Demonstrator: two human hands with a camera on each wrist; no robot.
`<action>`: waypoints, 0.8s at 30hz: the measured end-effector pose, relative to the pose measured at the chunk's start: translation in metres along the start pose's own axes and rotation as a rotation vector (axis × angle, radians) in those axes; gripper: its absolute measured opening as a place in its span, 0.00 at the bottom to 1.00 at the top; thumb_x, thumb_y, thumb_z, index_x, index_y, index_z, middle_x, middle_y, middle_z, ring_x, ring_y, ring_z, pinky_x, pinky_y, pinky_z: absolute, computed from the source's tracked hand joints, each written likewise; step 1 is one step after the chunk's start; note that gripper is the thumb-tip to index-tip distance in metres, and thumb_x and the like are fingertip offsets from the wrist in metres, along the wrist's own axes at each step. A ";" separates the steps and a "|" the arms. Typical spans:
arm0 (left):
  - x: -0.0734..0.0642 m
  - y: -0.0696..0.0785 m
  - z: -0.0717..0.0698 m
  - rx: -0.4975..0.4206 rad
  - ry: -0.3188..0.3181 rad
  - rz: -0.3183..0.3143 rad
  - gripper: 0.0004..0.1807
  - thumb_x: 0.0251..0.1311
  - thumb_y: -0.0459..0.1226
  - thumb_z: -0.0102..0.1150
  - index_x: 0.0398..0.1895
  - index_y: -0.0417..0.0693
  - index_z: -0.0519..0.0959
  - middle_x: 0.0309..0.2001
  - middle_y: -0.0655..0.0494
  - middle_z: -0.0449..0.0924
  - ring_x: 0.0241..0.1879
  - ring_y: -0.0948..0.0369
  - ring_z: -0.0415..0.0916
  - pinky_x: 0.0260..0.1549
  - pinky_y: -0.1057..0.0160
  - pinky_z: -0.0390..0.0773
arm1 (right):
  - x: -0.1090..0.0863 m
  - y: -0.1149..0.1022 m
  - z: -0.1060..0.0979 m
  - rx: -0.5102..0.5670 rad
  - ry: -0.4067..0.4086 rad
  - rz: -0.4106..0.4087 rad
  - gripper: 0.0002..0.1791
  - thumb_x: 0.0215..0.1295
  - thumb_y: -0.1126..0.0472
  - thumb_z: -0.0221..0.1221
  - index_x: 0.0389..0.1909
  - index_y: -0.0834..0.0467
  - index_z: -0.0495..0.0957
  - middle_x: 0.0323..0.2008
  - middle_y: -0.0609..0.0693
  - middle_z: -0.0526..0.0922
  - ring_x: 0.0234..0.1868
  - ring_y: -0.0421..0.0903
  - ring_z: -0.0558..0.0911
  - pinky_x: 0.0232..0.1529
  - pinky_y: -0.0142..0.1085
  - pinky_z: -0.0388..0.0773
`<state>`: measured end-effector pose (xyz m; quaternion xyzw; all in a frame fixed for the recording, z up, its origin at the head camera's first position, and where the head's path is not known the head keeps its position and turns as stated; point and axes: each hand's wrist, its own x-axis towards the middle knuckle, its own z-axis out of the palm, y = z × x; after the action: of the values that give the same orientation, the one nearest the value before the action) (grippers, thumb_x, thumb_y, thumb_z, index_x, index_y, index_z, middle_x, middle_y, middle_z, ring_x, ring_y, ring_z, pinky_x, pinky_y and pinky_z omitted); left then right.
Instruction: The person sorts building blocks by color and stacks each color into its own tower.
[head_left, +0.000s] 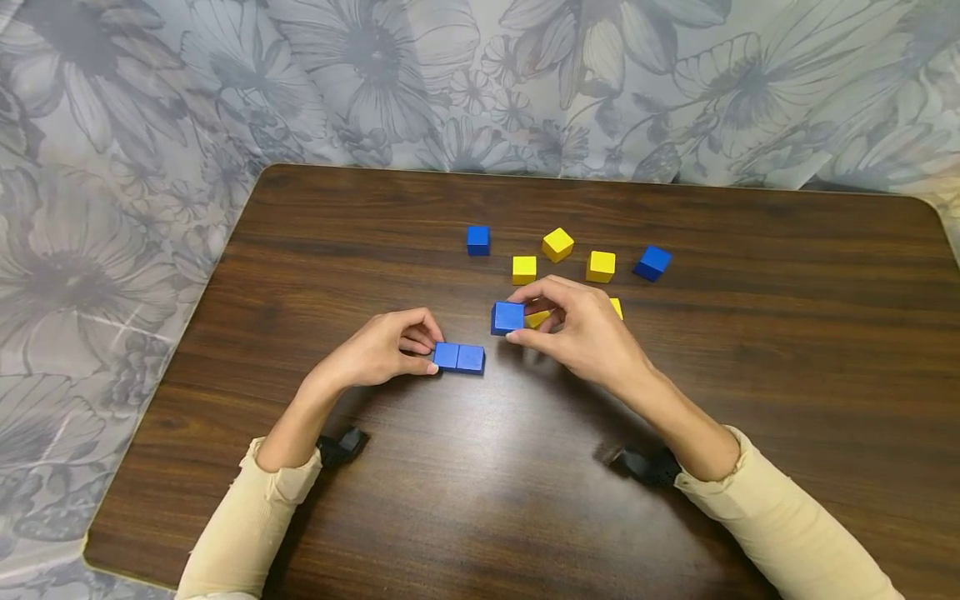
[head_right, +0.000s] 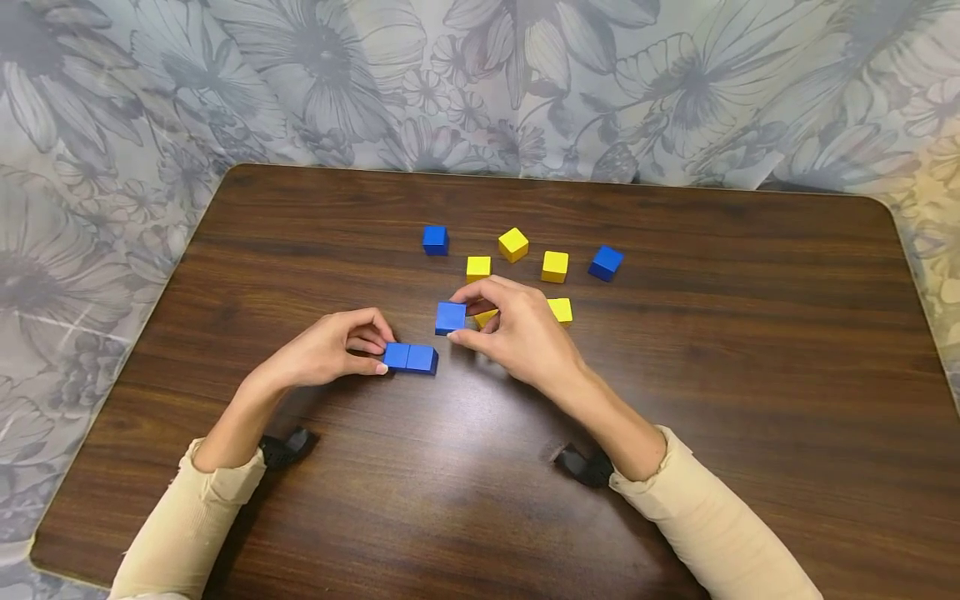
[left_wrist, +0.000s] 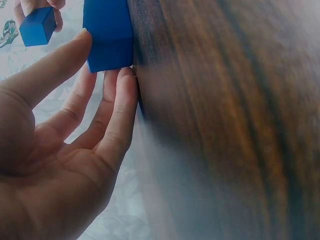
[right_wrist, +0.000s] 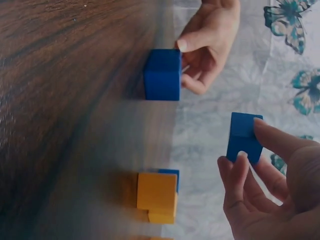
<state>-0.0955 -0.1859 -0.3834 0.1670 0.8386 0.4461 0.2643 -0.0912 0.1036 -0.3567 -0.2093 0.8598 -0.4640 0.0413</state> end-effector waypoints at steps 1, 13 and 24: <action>0.000 0.000 0.000 0.001 0.000 0.001 0.17 0.52 0.27 0.73 0.43 0.43 0.77 0.46 0.47 0.80 0.49 0.55 0.81 0.48 0.67 0.81 | 0.001 0.000 0.002 -0.006 -0.001 0.001 0.22 0.51 0.60 0.76 0.48 0.54 0.83 0.44 0.46 0.84 0.30 0.41 0.84 0.28 0.33 0.81; 0.001 0.002 0.000 -0.005 0.002 0.003 0.17 0.52 0.27 0.73 0.43 0.42 0.77 0.47 0.46 0.80 0.49 0.54 0.81 0.49 0.66 0.81 | 0.007 -0.003 0.022 0.048 -0.026 -0.015 0.20 0.50 0.58 0.77 0.45 0.55 0.83 0.40 0.45 0.84 0.27 0.41 0.83 0.24 0.32 0.80; 0.000 0.002 0.001 0.004 -0.001 0.004 0.16 0.52 0.27 0.73 0.43 0.42 0.77 0.47 0.47 0.80 0.49 0.54 0.81 0.50 0.65 0.81 | 0.011 -0.004 0.037 0.109 -0.057 -0.040 0.17 0.51 0.58 0.76 0.42 0.55 0.84 0.40 0.43 0.84 0.40 0.41 0.85 0.38 0.30 0.84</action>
<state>-0.0954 -0.1844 -0.3823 0.1697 0.8391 0.4447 0.2634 -0.0902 0.0684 -0.3723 -0.2372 0.8274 -0.5045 0.0676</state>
